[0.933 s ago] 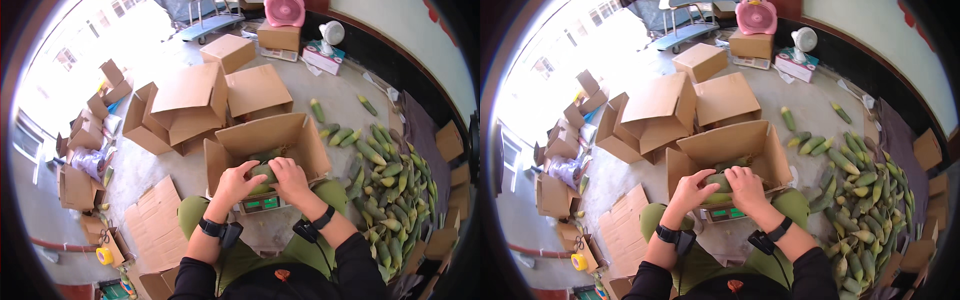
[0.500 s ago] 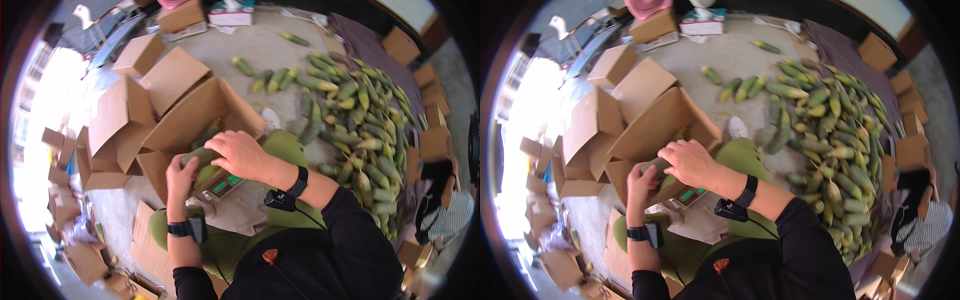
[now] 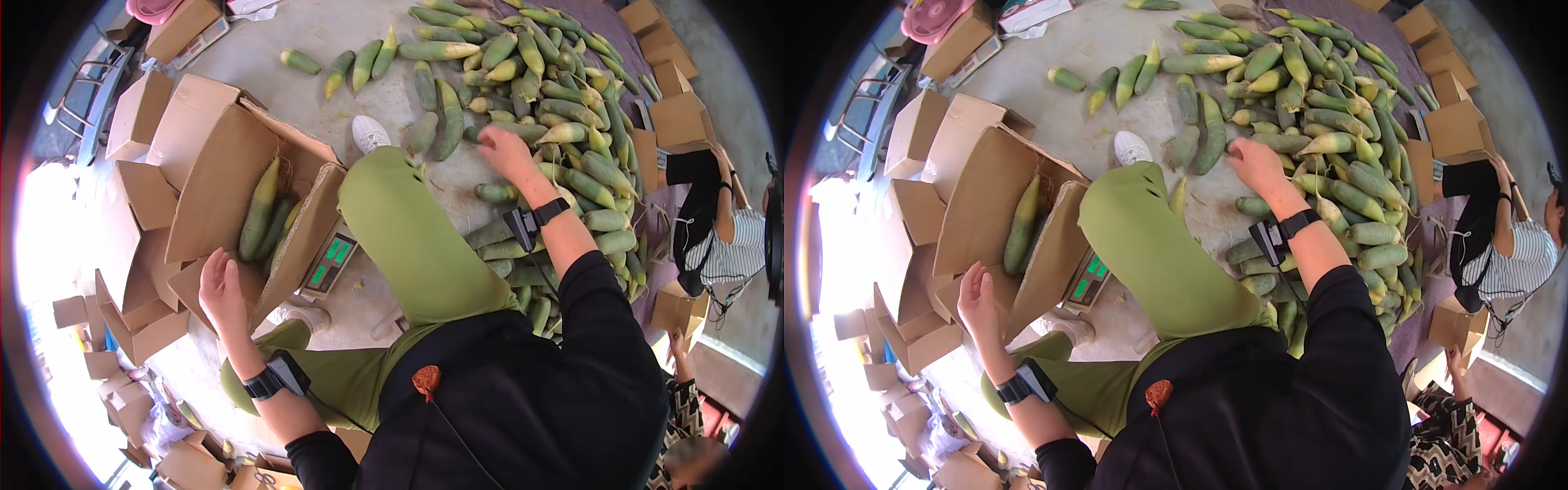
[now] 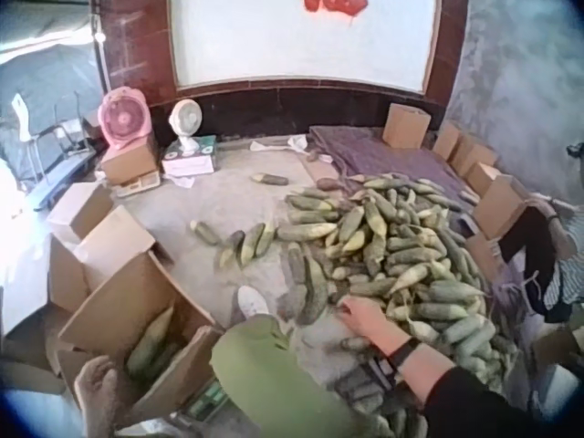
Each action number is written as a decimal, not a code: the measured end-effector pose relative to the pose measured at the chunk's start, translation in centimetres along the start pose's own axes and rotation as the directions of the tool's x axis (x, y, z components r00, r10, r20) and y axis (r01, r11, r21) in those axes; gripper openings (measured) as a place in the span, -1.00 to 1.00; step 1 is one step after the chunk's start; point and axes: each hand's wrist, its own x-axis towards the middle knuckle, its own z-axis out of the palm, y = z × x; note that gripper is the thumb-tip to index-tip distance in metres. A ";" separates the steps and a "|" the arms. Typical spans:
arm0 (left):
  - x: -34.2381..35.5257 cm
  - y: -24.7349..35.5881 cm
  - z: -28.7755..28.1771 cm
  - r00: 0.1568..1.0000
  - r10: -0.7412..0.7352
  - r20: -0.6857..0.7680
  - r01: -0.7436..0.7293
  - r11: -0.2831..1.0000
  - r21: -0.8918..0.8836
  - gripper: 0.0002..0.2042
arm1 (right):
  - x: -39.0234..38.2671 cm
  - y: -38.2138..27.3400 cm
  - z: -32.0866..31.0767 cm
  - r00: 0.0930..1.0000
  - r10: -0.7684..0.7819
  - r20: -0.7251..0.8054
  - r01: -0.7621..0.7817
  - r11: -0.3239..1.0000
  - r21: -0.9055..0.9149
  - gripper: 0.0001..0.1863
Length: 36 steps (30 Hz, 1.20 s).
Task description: Sorting and packing papayas into cardboard boxes on a production floor.
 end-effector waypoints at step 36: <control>-0.3 3.2 1.0 0.984 0.174 -0.034 -0.169 0.978 0.125 -0.85 | -11.5 8.0 9.4 0.817 0.353 0.456 -0.051 0.832 -0.552 -0.24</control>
